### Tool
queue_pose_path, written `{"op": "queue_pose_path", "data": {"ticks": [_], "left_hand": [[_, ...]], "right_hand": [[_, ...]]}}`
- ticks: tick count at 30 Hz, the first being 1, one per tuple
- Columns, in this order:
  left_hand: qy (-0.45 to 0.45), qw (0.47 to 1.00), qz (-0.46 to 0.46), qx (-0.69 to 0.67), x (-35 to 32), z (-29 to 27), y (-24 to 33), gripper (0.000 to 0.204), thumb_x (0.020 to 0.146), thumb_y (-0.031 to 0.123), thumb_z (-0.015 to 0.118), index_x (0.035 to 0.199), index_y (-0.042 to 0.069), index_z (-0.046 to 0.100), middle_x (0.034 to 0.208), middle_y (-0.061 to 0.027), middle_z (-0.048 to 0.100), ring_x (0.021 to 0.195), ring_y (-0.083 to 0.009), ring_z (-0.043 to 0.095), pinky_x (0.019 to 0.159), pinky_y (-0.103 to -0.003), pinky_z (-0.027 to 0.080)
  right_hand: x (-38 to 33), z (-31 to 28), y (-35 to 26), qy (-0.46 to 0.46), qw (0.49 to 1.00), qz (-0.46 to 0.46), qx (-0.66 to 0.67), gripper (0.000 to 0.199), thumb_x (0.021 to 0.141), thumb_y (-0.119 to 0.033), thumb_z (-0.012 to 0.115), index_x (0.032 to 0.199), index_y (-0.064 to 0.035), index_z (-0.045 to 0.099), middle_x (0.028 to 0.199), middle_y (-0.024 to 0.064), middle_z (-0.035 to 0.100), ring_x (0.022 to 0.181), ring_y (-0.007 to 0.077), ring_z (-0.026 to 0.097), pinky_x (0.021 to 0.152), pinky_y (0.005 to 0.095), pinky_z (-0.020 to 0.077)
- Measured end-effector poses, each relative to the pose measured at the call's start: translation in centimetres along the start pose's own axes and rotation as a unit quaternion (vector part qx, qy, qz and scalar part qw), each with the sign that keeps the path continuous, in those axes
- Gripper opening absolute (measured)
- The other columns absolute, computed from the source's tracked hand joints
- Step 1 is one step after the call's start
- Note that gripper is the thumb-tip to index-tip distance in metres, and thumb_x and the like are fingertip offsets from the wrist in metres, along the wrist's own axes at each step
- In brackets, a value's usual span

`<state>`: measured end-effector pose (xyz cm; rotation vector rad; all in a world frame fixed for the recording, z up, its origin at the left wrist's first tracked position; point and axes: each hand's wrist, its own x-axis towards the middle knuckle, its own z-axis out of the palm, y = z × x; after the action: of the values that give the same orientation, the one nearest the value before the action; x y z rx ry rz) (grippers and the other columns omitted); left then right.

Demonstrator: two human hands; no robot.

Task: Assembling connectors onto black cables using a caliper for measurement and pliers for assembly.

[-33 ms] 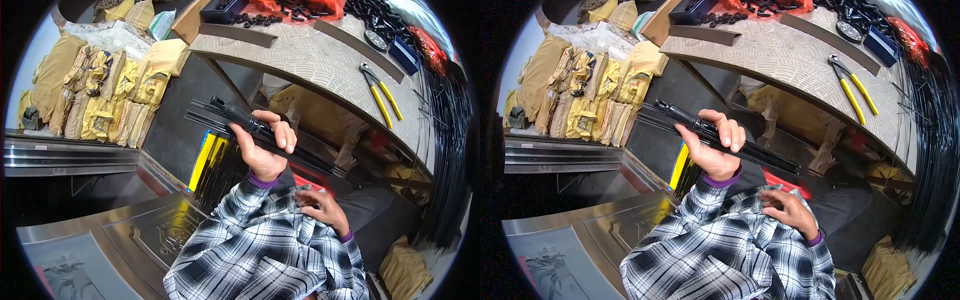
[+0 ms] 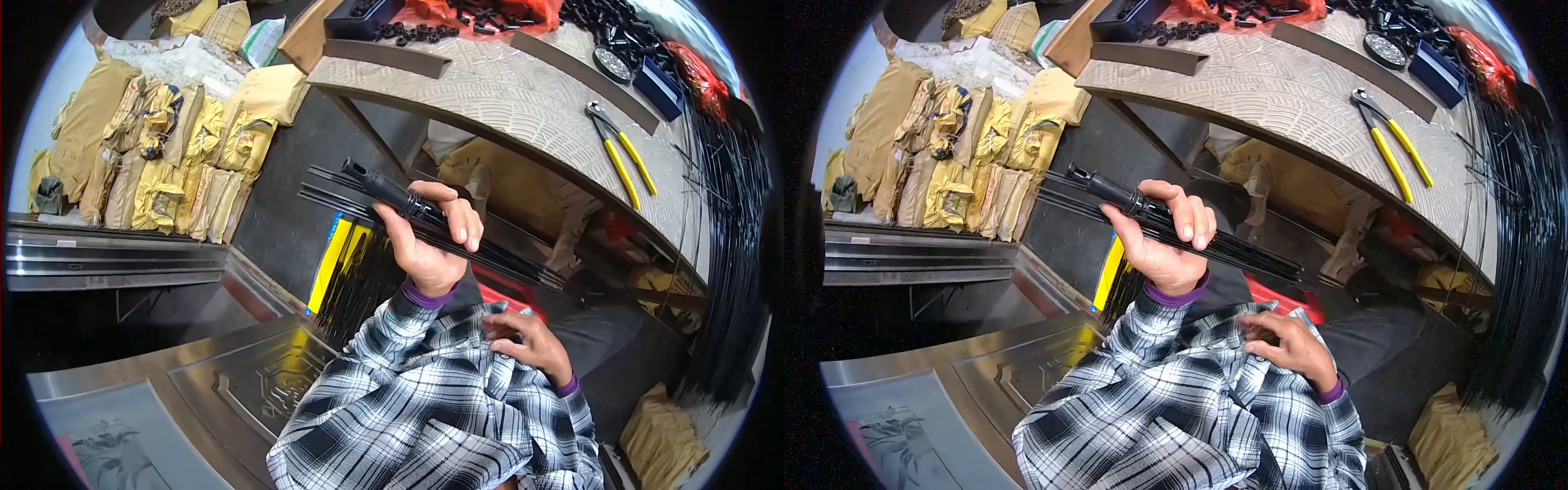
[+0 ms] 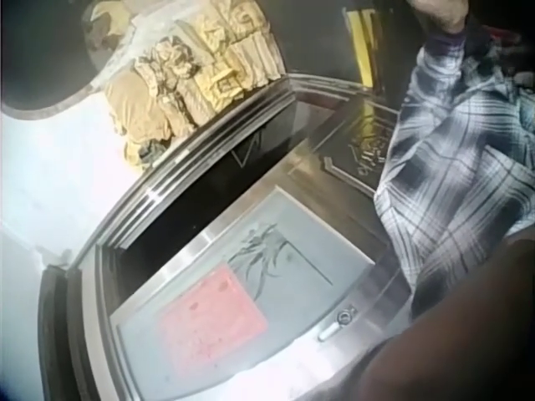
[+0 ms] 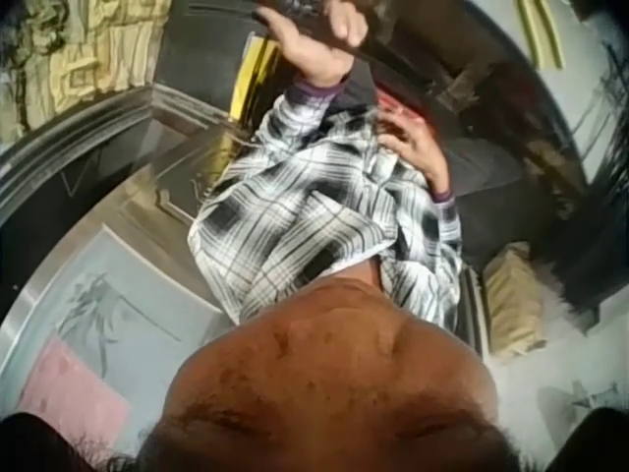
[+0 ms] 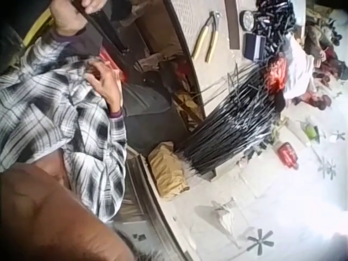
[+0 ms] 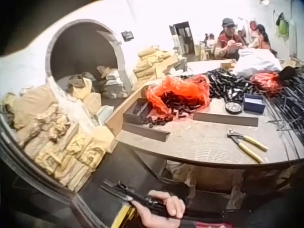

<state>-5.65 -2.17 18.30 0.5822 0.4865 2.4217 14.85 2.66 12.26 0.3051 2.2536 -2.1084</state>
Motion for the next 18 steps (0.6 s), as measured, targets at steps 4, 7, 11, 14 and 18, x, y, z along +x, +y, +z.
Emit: {"op": "queue_pose_path", "data": {"ticks": [4,7,11,14,18], "left_hand": [[-0.031,0.998,0.018,0.048,0.6,-0.9,-0.7,0.07,0.086,0.064,0.023,0.095,0.001,0.052,0.054,-0.0056,0.045,0.045,-0.0165,0.044,0.046,-0.028,0.038],[-0.056,0.994,-0.018,0.093,1.6,-1.2,-1.8,0.069,0.087,0.062,0.026,0.094,-0.001,0.051,0.055,-0.0059,0.045,0.047,-0.0161,0.045,0.046,-0.027,0.038],[0.027,0.965,-0.101,0.239,3.8,-1.1,-3.8,0.061,0.091,0.055,0.025,0.09,0.001,0.053,0.061,-0.0053,0.05,0.057,-0.0169,0.05,0.057,-0.028,0.041],[-0.1,0.878,-0.012,0.468,4.8,-0.8,-6.1,0.061,0.093,0.052,0.024,0.089,-0.001,0.055,0.072,-0.009,0.057,0.065,-0.0167,0.055,0.066,-0.026,0.043],[-0.127,0.874,-0.048,0.466,3.8,-0.1,-6.2,0.064,0.092,0.054,0.023,0.093,-0.002,0.054,0.069,-0.009,0.056,0.063,-0.0173,0.055,0.066,-0.029,0.044]], "right_hand": [[1.0,-4.0,-3.9,0.078,0.974,-0.175,-0.125,0.024,0.08,-0.009,0.06,0.101,0.0023,0.059,0.086,0.0123,0.064,0.079,0.0208,0.063,0.068,0.0285,0.0488],[2.8,-8.7,-7.4,0.332,0.892,-0.173,-0.254,0.02,0.081,-0.008,0.058,0.099,0.0013,0.06,0.091,0.0127,0.062,0.084,0.0209,0.061,0.072,0.0273,0.0465],[6.0,-15.5,-7.8,0.512,0.79,-0.183,-0.281,0.028,0.081,-0.01,0.06,0.107,-0.0011,0.056,0.097,0.0147,0.06,0.088,0.0245,0.059,0.079,0.0297,0.0441],[6.4,-19.0,-5.9,0.547,0.649,-0.088,-0.522,0.045,0.079,-0.021,0.064,0.118,-0.0043,0.049,0.101,0.0163,0.058,0.097,0.0313,0.054,0.081,0.0378,0.0438],[8.1,-19.1,-5.0,0.494,0.663,0.029,-0.562,0.038,0.079,-0.032,0.061,0.104,-0.0045,0.052,0.096,0.0134,0.059,0.093,0.0293,0.055,0.075,0.038,0.0448]]}}
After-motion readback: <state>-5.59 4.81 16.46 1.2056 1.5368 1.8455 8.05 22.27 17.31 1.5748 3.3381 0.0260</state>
